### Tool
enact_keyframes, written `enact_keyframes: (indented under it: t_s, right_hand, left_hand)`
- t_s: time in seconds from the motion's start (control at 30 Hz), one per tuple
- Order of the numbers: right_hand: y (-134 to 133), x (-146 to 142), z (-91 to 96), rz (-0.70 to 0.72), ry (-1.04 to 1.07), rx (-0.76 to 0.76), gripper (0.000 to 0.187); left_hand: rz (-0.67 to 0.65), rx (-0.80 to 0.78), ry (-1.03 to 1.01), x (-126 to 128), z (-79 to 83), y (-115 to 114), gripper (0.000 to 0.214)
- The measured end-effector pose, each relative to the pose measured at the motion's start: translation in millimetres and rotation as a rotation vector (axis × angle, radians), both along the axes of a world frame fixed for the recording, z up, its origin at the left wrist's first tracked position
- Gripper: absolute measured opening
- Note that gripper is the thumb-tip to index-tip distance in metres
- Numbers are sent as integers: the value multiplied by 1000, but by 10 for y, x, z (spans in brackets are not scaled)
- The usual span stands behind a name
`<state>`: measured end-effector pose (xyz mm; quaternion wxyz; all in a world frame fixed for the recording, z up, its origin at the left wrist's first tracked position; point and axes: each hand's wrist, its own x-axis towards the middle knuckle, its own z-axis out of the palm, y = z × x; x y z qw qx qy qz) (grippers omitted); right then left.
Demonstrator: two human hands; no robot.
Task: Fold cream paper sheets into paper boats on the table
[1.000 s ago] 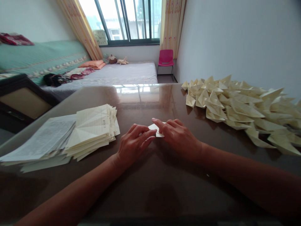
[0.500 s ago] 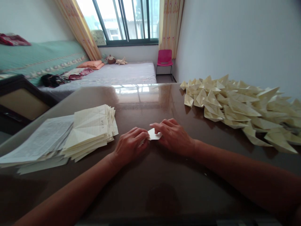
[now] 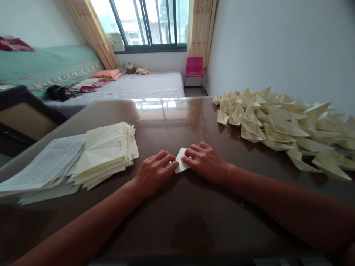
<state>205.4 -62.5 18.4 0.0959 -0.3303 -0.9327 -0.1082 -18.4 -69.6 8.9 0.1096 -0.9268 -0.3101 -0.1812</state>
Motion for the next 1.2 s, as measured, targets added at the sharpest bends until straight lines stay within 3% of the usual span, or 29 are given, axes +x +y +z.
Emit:
enact_keyframes:
  t_s: [0.17, 0.3, 0.47, 0.63, 0.77, 0.93, 1.2]
  right_hand:
    - [166, 159, 86, 31, 7, -253, 14]
    - [344, 325, 107, 28, 133, -500, 21]
    - [449, 377, 67, -82, 304, -733, 28]
    - [422, 355, 91, -172, 341, -749, 27]
    - [425, 394, 108, -115, 300, -714, 32]
    - [489, 452, 64, -123, 223, -811, 36]
    - [399, 329, 27, -315, 49, -556, 31]
  left_hand:
    - [85, -135, 96, -93, 56, 51, 13]
    - [125, -217, 100, -106, 106, 25, 19]
    - [218, -361, -13, -97, 65, 64, 30]
    - [292, -442, -109, -89, -11, 147, 33]
    - [318, -458, -114, -80, -33, 165, 32]
    - [335, -492, -99, -74, -30, 181, 32]
    - [428, -415, 23, 22, -6, 169, 33]
